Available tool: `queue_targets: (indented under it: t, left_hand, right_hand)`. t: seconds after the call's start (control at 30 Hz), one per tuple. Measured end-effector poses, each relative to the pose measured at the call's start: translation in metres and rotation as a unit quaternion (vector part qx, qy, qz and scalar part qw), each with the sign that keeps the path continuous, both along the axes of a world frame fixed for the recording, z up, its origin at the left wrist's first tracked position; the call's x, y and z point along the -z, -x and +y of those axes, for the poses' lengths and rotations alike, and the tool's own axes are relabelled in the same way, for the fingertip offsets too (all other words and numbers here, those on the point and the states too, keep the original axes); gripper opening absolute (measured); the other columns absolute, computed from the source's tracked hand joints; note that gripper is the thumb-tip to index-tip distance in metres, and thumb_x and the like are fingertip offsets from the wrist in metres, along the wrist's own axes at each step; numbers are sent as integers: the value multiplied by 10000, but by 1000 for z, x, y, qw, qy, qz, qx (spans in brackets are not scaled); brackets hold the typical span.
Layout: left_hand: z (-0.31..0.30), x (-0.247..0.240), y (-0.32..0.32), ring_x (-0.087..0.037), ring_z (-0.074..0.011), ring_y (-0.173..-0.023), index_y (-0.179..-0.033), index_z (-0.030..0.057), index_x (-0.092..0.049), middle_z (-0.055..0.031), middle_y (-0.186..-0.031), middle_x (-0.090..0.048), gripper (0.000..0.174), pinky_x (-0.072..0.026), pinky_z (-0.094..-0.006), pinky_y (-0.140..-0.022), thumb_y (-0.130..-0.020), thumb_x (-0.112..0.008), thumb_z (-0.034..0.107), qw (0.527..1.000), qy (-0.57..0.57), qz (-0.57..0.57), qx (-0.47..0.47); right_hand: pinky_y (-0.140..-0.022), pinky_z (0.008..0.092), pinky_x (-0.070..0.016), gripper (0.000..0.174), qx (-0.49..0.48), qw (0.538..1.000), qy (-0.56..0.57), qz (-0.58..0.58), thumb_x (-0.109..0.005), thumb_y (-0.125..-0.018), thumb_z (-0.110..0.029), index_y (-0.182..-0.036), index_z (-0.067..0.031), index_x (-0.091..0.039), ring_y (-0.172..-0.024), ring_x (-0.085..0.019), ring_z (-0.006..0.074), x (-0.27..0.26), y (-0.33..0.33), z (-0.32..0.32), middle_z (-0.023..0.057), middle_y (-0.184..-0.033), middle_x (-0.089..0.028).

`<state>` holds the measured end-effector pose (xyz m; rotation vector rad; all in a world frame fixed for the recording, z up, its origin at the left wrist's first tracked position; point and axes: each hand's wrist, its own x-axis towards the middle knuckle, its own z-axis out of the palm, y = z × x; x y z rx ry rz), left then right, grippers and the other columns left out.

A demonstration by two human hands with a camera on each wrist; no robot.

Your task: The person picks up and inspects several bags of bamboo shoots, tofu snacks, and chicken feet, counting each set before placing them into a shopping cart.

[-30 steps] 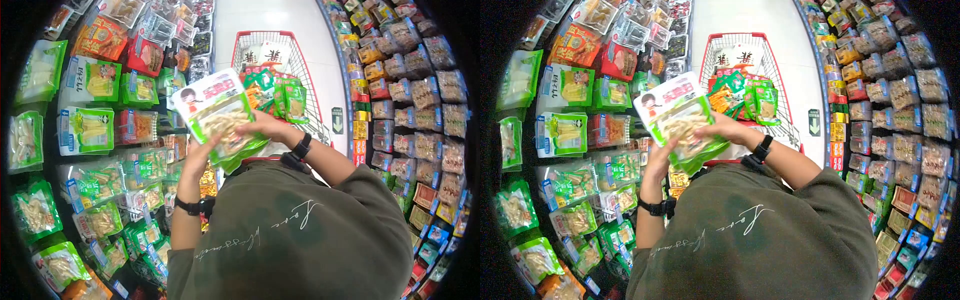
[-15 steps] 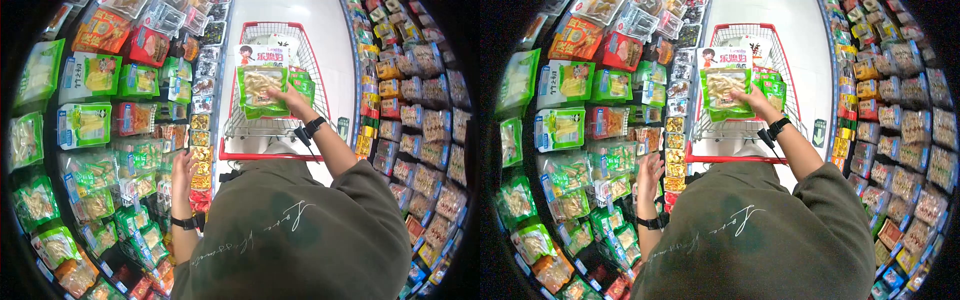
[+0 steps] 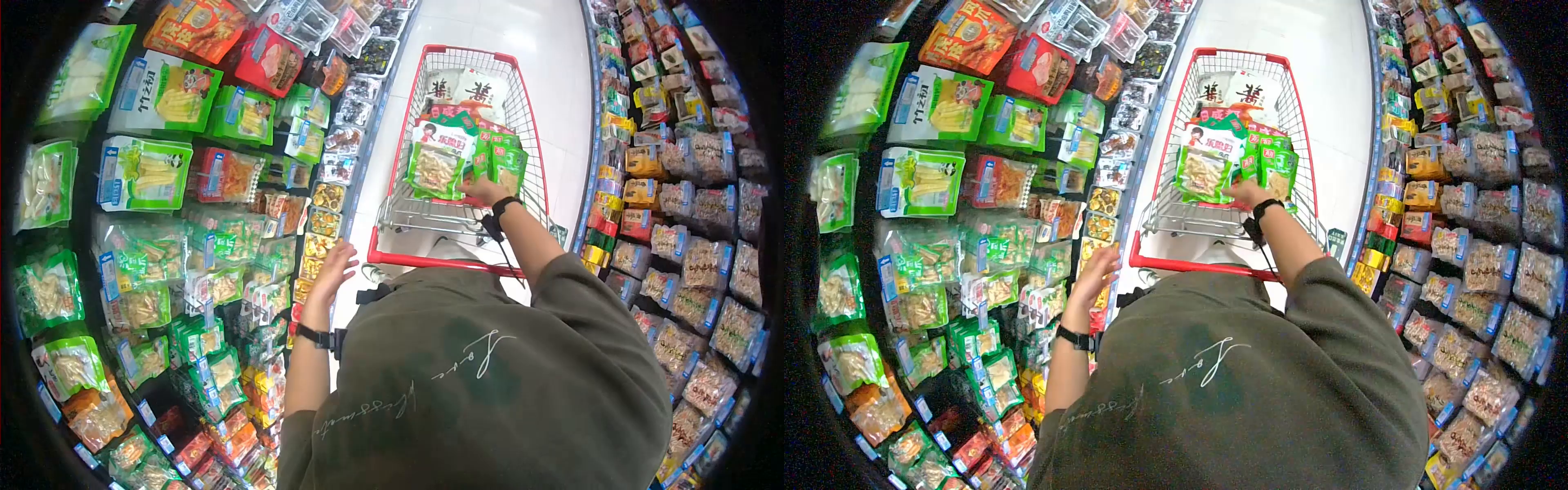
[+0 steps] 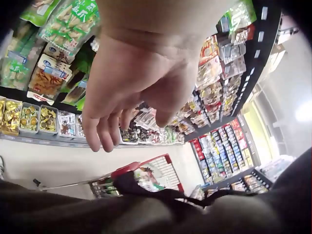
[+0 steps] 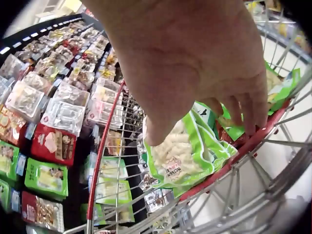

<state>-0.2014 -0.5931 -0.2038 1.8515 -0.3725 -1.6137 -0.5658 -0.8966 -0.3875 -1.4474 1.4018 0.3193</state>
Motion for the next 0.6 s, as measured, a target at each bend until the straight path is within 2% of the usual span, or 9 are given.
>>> queue_targets:
  t: [0.07,0.1,0.17,0.23,0.33,0.4,0.43,0.5,0.6]
  left_hand:
    - [-18,14,17,-592,-236,-1221,-1530,37,-365,-148,-1349,-607,765,-485,-410,-997,-994,-605,528,996,-42,-38,68]
    - [-24,23,26,-601,-227,-1204,-1536,33,-357,-152,-1317,-625,770,-494,-404,-980,-997,-605,523,991,-63,-60,104]
    - [-33,43,40,-662,-203,-1016,-1420,27,-458,-113,-1157,-656,533,-530,-374,-871,-1061,-522,416,985,-3,-30,170]
    - [-40,62,44,-656,-169,-901,-1327,27,-493,-82,-1048,-646,420,-545,-337,-767,-1080,-482,367,984,38,-29,169]
    - [-54,55,42,-649,-119,-827,-1335,61,-498,-57,-979,-668,397,-540,-270,-713,-1095,-476,376,983,24,32,180]
    - [-64,65,39,-644,-114,-790,-1322,58,-492,-58,-956,-663,396,-538,-268,-681,-1096,-468,383,975,23,8,220]
    - [-70,71,38,-640,-109,-753,-1310,56,-485,-58,-932,-659,397,-537,-267,-650,-1098,-461,390,964,18,-13,264]
    - [-84,66,41,-641,-121,-728,-1274,50,-483,-61,-885,-651,398,-536,-276,-625,-1101,-445,406,966,40,-5,254]
    - [-109,67,40,-640,-116,-729,-1386,45,-440,-54,-875,-641,464,-536,-281,-629,-1097,-456,407,966,49,7,253]
  right_hand:
    - [-839,410,-552,644,-116,991,48,-56,-690,-878,-567,-1220,-21,-708,-1063,-697,308,-85,-8,4,205,-1141,-721]
    - [-924,390,-526,616,-111,993,-27,-38,-672,-894,-586,-1177,-43,-736,-1084,-679,311,-81,-4,2,187,-1187,-719]
    - [-937,366,-520,599,-134,984,22,-118,-669,-916,-572,-1167,-32,-728,-1082,-666,268,-84,13,15,161,-1135,-724]
    - [-976,369,-502,625,-134,979,-54,-146,-677,-942,-550,-1252,-7,-675,-1130,-639,228,-90,30,28,148,-1210,-701]
    - [-984,388,-510,717,-197,969,-52,-141,-682,-905,-625,-1321,-42,-652,-1151,-658,271,-114,38,35,179,-1255,-697]
    - [-988,401,-509,655,-141,973,-15,-182,-657,-937,-602,-1312,-65,-661,-1163,-659,299,-138,40,39,174,-1256,-699]
    - [-988,401,-509,655,-144,973,-13,-180,-657,-937,-602,-1312,-65,-661,-1163,-659,299,-135,41,37,174,-1256,-699]
    - [-990,413,-509,578,-200,961,92,-165,-643,-967,-550,-1303,-81,-668,-1160,-660,334,-128,40,36,178,-1250,-701]
    - [-1013,413,-500,526,-200,963,125,-132,-637,-981,-498,-1315,-92,-662,-1191,-645,341,-131,40,22,178,-1273,-690]
